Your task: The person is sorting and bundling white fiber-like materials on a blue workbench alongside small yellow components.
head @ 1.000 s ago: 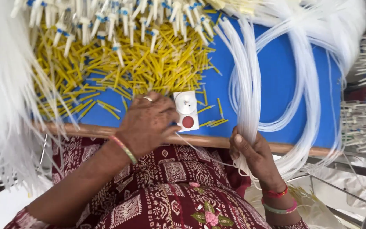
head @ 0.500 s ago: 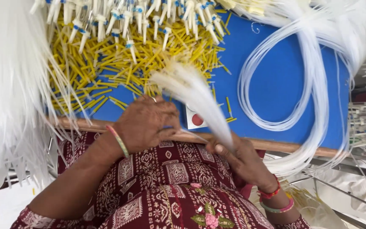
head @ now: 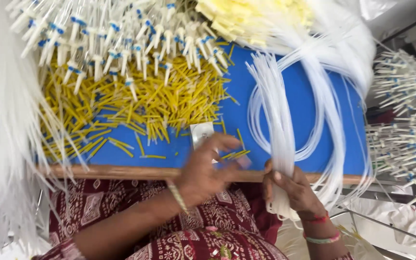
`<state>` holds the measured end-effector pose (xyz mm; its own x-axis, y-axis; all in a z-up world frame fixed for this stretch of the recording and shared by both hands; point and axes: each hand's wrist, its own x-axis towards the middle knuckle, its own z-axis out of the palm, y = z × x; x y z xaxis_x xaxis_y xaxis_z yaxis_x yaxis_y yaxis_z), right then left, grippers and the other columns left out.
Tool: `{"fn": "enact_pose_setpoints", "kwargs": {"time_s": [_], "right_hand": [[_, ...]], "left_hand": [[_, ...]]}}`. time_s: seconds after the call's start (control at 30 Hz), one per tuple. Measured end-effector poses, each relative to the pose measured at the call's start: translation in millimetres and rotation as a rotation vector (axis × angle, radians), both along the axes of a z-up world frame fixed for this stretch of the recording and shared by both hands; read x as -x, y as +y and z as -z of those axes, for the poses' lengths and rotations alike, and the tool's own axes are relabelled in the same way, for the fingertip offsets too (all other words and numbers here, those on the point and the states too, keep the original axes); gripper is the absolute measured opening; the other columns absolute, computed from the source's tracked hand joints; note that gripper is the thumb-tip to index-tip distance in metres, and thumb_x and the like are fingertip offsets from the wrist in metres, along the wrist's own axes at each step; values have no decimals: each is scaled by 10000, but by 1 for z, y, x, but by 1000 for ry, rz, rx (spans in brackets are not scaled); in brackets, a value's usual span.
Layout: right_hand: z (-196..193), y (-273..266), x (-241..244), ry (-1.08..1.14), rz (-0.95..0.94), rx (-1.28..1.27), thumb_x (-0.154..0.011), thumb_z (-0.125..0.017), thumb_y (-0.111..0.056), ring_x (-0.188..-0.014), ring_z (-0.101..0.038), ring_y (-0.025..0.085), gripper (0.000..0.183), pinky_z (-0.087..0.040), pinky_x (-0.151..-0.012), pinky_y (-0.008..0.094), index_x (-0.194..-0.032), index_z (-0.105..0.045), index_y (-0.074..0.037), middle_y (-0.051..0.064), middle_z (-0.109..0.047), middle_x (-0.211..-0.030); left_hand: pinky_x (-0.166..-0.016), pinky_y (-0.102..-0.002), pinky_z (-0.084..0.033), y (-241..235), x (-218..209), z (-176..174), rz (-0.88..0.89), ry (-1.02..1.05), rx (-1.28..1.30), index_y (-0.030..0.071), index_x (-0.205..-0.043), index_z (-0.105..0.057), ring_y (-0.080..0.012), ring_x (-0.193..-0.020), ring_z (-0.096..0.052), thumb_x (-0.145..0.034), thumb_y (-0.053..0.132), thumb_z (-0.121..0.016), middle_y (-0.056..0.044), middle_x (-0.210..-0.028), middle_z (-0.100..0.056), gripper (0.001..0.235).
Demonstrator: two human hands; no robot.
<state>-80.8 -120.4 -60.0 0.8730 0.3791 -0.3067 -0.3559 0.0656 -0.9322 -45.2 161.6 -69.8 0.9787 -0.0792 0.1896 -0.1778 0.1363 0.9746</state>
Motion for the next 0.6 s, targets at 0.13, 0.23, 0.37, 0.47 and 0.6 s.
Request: {"fn": "enact_pose_setpoints", "kwargs": {"time_s": [0.13, 0.23, 0.37, 0.47, 0.6], "right_hand": [[18, 8, -11, 45, -241, -68, -1051, -579, -233, -795, -731, 274, 313, -658, -844, 476, -1126, -596, 70, 178, -712, -862], [-9, 19, -13, 127, -217, 13, -1018, -540, -292, -837, -785, 314, 306, -619, -885, 440, -1061, -579, 8, 169, -725, -738], [-3, 1, -10, 109, -182, -35, -1040, -575, -263, -839, -749, 326, 292, -603, -882, 475, -1053, -582, 29, 187, -717, -757], [0, 2, -11, 76, -121, 43, -1038, -554, -278, -770, -738, 287, 306, -600, -760, 423, -1047, -597, 25, 168, -719, -756], [6, 10, -14, 14, -103, 125, -1028, -561, -273, -718, -735, 260, 293, -594, -679, 382, -1037, -613, 15, 159, -725, -744]], "left_hand": [[-962, -367, -537, -47, -10, -19, 383, -106, -195, 18, -1378, -528, -253, -1059, -662, -947, 414, -717, -158, -1155, -651, 615], [-1012, -362, -546, -63, -36, -2, 535, 270, 496, -30, -1423, -536, -243, -1169, -656, -998, 374, -669, -178, -1234, -715, 602], [-1012, -343, -522, -66, -28, -2, 632, 235, 485, 28, -1523, -437, -206, -1168, -633, -1013, 451, -586, -112, -1171, -707, 679], [-967, -305, -561, -77, -20, 19, 499, 334, 512, 36, -1437, -499, -129, -1129, -649, -1010, 413, -580, -10, -1175, -679, 575], [-817, -280, -612, -72, -14, 35, 258, 408, 472, -35, -1139, -615, -129, -906, -726, -971, 269, -741, -92, -989, -734, 370]]}}
